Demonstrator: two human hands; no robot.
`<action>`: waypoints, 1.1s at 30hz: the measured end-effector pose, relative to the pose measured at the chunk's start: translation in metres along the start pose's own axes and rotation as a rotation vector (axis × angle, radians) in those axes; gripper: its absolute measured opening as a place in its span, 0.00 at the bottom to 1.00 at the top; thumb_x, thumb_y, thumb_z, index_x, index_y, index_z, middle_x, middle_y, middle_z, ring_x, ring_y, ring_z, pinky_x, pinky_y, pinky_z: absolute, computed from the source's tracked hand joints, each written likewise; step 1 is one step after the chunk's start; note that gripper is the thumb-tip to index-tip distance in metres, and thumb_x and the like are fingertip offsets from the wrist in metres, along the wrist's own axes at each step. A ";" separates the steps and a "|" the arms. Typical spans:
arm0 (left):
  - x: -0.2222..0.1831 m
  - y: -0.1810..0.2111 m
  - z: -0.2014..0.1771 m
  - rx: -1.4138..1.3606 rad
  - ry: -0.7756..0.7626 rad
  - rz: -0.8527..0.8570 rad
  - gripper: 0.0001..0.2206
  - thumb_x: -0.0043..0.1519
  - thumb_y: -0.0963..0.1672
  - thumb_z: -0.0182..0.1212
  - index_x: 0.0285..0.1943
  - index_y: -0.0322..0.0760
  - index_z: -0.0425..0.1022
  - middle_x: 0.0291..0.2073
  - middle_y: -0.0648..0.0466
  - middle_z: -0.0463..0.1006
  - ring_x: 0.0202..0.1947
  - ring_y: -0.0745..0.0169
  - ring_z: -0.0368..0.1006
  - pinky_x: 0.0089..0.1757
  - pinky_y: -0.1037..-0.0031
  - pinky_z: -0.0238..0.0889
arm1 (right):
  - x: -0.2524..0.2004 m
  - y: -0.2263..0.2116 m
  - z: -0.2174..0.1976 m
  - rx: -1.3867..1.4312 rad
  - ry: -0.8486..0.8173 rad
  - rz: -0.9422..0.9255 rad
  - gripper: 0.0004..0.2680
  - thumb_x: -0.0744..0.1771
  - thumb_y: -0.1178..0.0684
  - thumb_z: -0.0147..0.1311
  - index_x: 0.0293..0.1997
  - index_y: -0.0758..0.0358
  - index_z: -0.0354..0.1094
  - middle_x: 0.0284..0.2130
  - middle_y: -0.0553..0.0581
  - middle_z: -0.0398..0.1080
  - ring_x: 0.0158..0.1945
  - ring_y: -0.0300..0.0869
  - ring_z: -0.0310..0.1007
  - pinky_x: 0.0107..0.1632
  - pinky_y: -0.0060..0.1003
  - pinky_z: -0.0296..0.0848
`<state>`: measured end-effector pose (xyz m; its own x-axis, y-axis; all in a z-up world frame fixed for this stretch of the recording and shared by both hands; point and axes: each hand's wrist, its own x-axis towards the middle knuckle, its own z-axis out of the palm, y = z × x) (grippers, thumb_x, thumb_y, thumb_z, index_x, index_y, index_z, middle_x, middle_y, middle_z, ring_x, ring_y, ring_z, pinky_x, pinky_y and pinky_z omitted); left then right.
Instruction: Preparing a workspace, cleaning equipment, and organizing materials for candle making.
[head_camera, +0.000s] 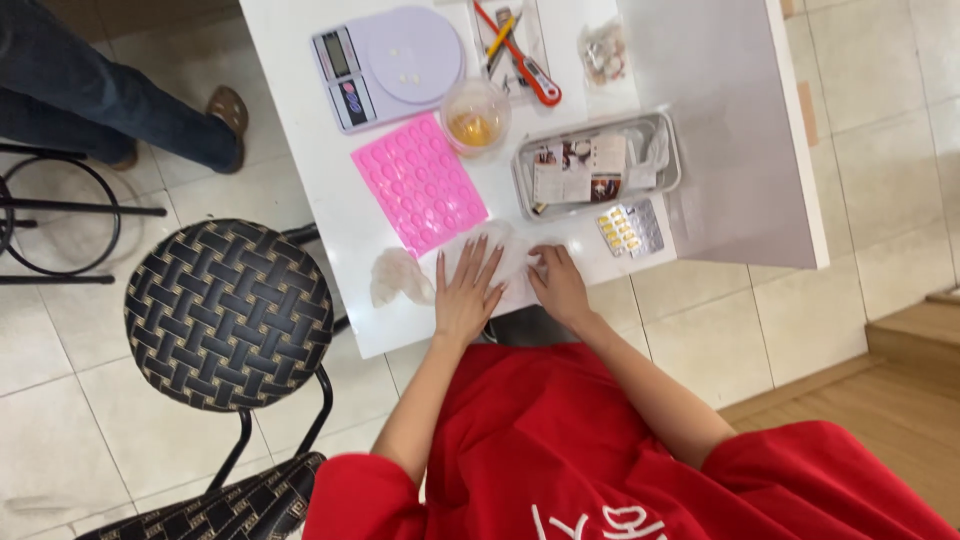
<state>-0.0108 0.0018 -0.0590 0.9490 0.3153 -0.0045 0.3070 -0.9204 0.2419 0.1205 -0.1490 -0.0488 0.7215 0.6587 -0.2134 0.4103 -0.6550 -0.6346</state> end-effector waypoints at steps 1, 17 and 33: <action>-0.004 -0.003 -0.013 0.008 0.014 0.001 0.28 0.69 0.56 0.43 0.81 0.62 0.47 0.78 0.60 0.49 0.77 0.64 0.44 0.70 0.44 0.30 | -0.001 -0.004 -0.006 0.001 0.010 -0.012 0.12 0.67 0.55 0.57 0.55 0.56 0.64 0.40 0.57 0.64 0.46 0.53 0.74 0.48 0.44 0.76; -0.026 -0.067 -0.034 -0.374 0.039 -0.979 0.31 0.54 0.45 0.66 0.69 0.54 0.62 0.52 0.50 0.73 0.54 0.43 0.75 0.50 0.52 0.65 | 0.014 0.053 0.013 0.458 0.077 0.696 0.27 0.62 0.45 0.66 0.65 0.65 0.59 0.55 0.71 0.65 0.61 0.59 0.70 0.59 0.49 0.73; 0.014 0.001 0.032 -0.628 0.013 -0.949 0.22 0.47 0.46 0.72 0.50 0.31 0.79 0.55 0.43 0.65 0.58 0.35 0.66 0.55 0.53 0.67 | 0.015 0.035 0.007 0.673 -0.002 0.816 0.31 0.62 0.45 0.65 0.70 0.67 0.54 0.59 0.74 0.64 0.60 0.58 0.70 0.44 0.48 0.83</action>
<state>0.0053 -0.0024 -0.0897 0.3509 0.8287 -0.4360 0.8071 -0.0316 0.5895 0.1419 -0.1595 -0.0792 0.6382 0.1124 -0.7616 -0.5928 -0.5594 -0.5793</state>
